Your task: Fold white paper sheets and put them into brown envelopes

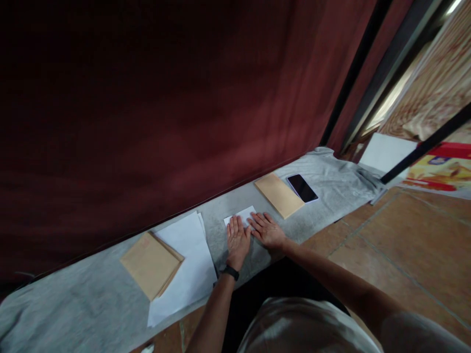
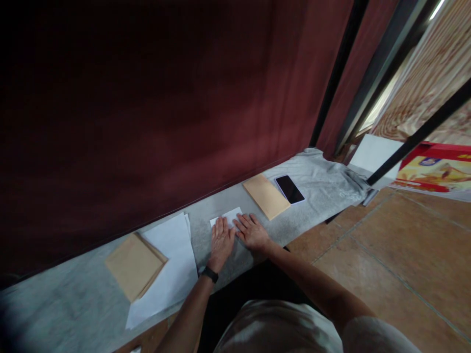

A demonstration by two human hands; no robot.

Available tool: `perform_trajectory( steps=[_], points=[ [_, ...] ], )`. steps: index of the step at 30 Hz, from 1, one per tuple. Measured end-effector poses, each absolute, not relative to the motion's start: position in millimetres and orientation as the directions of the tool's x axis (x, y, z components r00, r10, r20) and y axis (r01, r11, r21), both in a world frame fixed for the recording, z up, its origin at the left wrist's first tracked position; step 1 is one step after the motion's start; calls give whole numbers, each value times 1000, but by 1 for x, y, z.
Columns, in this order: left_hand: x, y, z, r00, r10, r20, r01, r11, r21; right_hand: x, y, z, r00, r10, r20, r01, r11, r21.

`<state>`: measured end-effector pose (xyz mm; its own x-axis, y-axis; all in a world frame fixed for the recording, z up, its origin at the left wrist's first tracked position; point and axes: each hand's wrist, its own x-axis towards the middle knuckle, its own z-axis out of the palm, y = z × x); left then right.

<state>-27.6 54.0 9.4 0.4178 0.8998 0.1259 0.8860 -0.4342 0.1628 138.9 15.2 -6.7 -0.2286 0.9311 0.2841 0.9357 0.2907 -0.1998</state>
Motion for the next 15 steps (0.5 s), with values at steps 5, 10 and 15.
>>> perform_trajectory(
  steps=[5,10,15],
  points=[
    [-45,57,-4,351,915,198,925,-372,81,140,16,-10,-232,922,310,930,304,-208],
    [-57,57,-8,309,924,225,937,-337,94,140,16,-11,-223,924,309,928,299,-224],
    [-56,51,-4,296,920,259,936,-333,114,139,15,-10,-213,924,317,929,292,-227]
  ],
)
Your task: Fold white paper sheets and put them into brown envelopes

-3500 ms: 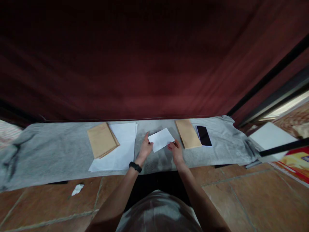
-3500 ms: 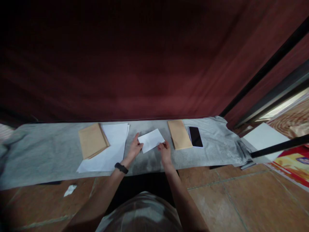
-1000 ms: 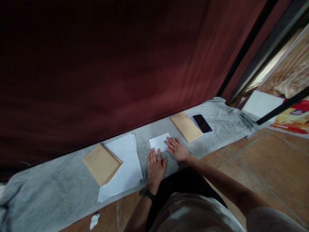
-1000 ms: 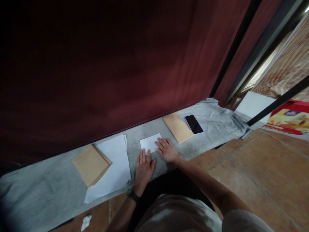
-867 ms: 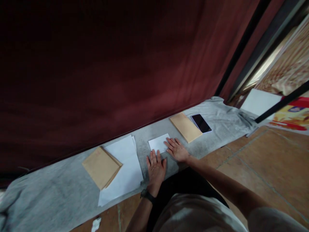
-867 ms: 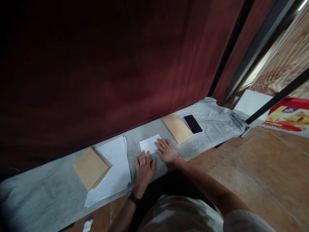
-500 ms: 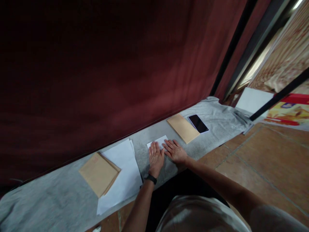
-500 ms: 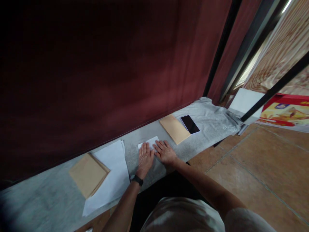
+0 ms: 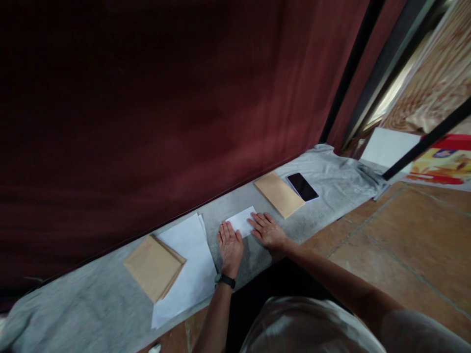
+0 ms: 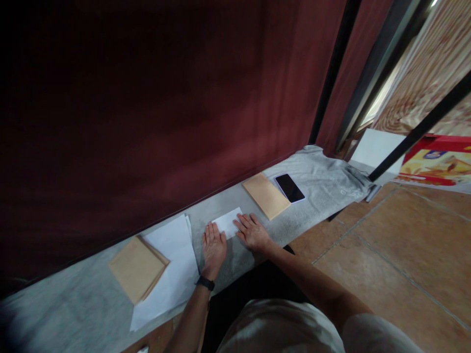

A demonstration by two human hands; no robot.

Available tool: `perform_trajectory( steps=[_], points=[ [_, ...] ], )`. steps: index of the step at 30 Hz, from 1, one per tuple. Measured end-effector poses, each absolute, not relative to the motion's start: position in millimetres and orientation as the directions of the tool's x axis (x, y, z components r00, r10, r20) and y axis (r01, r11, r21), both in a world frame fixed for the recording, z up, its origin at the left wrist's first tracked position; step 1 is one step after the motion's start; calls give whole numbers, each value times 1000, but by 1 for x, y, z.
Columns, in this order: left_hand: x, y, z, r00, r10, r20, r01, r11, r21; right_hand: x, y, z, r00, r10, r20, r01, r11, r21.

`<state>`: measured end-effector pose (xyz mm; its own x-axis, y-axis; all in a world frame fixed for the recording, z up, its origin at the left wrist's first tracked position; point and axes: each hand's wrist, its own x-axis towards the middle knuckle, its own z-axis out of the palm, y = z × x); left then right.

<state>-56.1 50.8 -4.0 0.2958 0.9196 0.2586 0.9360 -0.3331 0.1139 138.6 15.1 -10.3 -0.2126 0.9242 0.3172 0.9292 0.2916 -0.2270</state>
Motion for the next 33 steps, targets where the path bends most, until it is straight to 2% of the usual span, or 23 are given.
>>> perform_trajectory(
  steps=[7,12,15,21,27,33],
  points=[
    [-46,15,-2,532,823,197,827,-556,89,139,15,-8,-213,923,320,928,294,-228],
    [-47,8,-1,556,814,167,819,-571,54,134,12,-3,-209,931,301,929,285,-236],
    [-47,9,2,570,807,152,812,-582,44,124,3,-4,-258,919,296,911,334,-242],
    [-49,4,4,547,823,155,825,-561,69,120,-19,-5,-234,929,287,926,303,-227],
    [-63,-5,-1,451,874,180,874,-473,111,133,-29,-1,-193,939,284,945,255,-203],
    [-61,-4,4,370,918,145,913,-388,124,135,-32,-4,-160,947,277,953,222,-208]
  ],
)
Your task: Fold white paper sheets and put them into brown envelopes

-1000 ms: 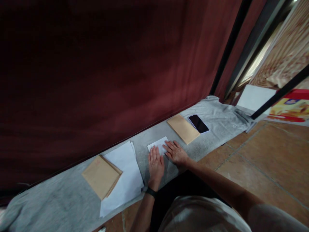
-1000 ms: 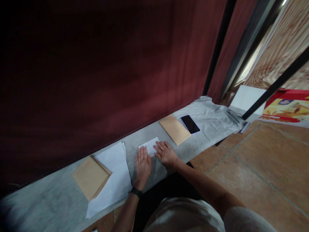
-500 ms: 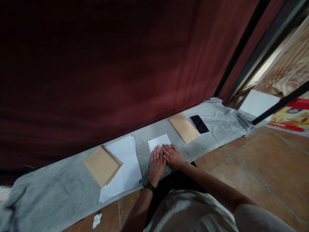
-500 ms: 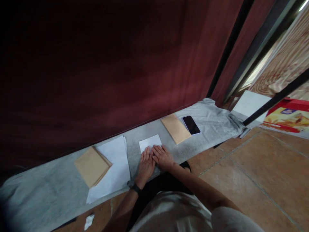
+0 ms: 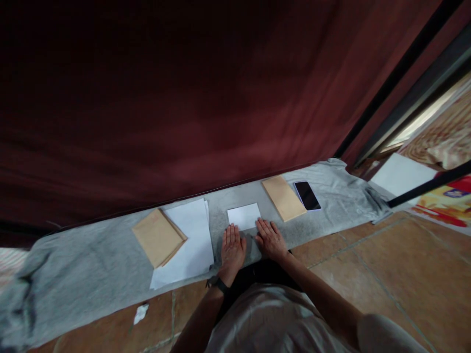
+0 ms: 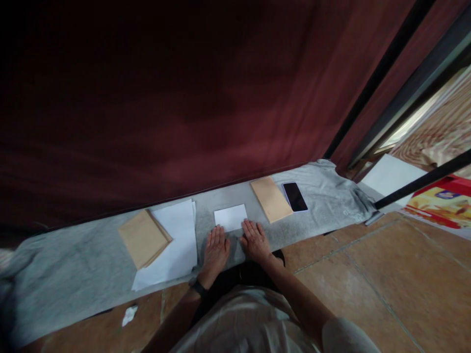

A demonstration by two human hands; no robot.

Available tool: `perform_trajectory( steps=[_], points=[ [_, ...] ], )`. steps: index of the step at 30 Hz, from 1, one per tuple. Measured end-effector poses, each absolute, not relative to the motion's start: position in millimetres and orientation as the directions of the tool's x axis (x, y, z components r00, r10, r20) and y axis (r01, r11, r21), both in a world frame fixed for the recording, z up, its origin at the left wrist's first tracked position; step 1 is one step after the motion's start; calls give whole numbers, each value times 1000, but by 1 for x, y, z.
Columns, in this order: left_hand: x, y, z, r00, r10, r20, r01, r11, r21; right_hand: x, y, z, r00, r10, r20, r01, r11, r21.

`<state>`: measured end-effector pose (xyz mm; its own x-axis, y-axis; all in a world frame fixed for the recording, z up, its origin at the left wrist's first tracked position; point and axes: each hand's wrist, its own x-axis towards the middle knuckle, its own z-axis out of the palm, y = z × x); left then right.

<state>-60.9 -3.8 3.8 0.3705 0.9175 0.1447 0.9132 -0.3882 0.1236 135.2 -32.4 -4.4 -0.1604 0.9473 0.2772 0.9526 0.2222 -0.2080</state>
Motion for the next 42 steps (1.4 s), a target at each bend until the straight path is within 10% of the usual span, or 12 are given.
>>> perform_trajectory(
  steps=[42],
  points=[
    [-56,52,-4,309,929,204,923,-345,171,135,51,-15,-146,945,292,969,197,-151]
  ],
)
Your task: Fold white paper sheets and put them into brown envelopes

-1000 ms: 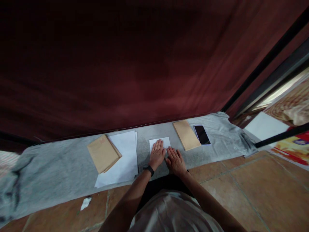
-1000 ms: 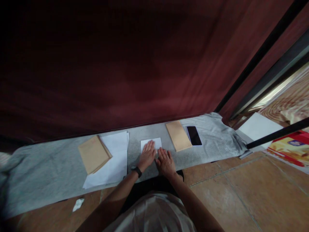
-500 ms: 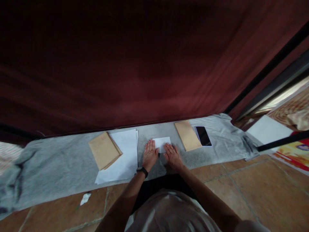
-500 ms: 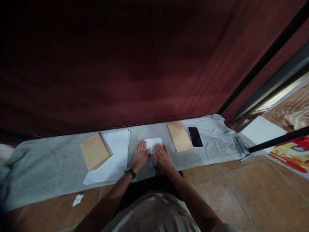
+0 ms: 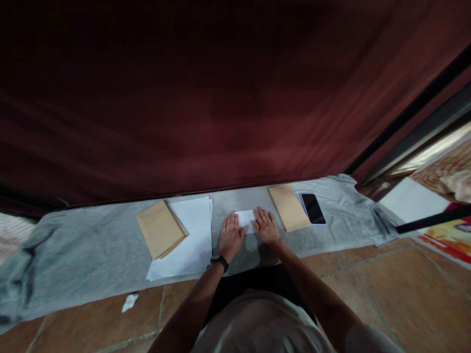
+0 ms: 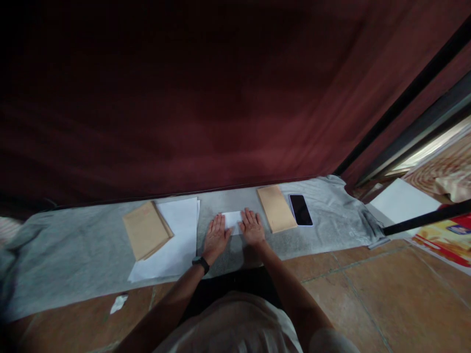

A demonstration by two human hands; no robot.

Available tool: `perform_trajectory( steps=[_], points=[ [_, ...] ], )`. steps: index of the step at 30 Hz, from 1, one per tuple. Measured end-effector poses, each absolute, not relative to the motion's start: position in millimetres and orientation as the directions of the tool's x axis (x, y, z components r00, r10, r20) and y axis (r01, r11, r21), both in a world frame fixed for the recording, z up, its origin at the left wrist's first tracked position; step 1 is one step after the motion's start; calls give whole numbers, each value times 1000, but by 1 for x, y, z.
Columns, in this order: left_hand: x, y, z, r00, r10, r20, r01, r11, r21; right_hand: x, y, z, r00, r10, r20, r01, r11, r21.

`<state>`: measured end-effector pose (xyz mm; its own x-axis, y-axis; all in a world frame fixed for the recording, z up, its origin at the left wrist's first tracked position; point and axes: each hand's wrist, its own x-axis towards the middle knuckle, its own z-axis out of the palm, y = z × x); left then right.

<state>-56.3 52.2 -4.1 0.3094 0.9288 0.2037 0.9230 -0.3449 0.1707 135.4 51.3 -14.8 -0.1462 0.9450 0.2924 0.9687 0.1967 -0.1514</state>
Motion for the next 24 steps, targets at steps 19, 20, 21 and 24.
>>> perform_trajectory(
  steps=[19,20,21,24],
  points=[
    [-47,51,2,296,951,88,940,-307,151,145,49,-21,-161,939,303,962,217,-163],
    [-46,51,3,296,951,83,941,-306,143,146,49,-20,-160,942,294,964,214,-161],
    [-46,51,4,297,952,76,943,-305,133,147,48,-19,-156,946,284,965,207,-159],
    [-44,51,6,296,954,39,949,-299,97,150,46,-18,-132,956,261,973,175,-151]
  ],
)
